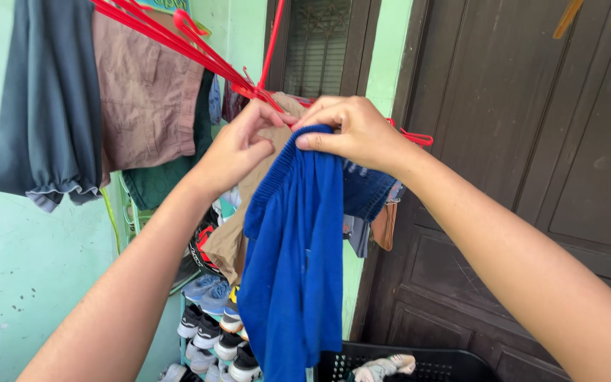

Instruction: The recorder hangs several small items of clothing, such as children's shorts and pants, on hangers and a clothesline.

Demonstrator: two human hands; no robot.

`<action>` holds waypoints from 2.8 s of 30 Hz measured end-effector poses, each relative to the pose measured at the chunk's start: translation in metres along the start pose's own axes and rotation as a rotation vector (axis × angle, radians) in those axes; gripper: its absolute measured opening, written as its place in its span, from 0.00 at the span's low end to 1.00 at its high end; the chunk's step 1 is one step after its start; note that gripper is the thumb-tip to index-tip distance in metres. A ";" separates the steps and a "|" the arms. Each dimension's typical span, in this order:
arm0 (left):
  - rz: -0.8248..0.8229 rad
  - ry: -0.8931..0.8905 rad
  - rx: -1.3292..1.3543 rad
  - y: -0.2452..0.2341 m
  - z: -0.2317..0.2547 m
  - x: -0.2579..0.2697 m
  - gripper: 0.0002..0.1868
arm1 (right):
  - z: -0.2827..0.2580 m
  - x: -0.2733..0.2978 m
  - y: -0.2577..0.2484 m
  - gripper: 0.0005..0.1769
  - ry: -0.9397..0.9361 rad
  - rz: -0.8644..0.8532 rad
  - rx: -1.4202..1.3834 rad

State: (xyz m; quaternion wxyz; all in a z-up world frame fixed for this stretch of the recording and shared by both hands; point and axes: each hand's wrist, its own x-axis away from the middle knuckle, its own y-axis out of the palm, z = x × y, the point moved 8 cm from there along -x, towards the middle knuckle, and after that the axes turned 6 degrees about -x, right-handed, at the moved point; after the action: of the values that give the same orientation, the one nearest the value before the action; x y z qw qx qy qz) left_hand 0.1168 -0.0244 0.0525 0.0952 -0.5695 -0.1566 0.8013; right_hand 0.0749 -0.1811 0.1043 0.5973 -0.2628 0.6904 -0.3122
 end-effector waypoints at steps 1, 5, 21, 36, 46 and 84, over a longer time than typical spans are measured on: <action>0.002 0.005 -0.007 0.001 -0.001 0.001 0.15 | 0.000 0.000 -0.001 0.13 -0.008 0.001 0.002; -0.011 0.082 -0.099 0.005 0.007 0.008 0.19 | 0.009 0.002 -0.004 0.13 0.100 0.023 0.023; 0.229 0.398 -1.294 -0.031 0.121 0.006 0.14 | 0.016 0.020 -0.016 0.16 0.216 0.048 0.099; 0.437 -0.024 -1.090 -0.097 0.105 -0.009 0.08 | 0.019 0.022 -0.015 0.16 0.173 0.038 0.163; 0.050 -0.058 -0.062 -0.034 0.063 -0.009 0.17 | 0.003 0.025 -0.053 0.15 -0.016 0.028 0.422; -0.204 0.030 -0.236 0.069 0.015 -0.046 0.31 | -0.022 0.036 -0.046 0.17 0.248 -0.056 1.031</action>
State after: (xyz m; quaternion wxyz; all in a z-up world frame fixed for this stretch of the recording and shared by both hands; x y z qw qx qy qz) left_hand 0.1198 -0.1059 0.0733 0.1108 -0.5698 -0.3055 0.7548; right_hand 0.0469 -0.2360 0.1170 0.5543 0.0855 0.5052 -0.6559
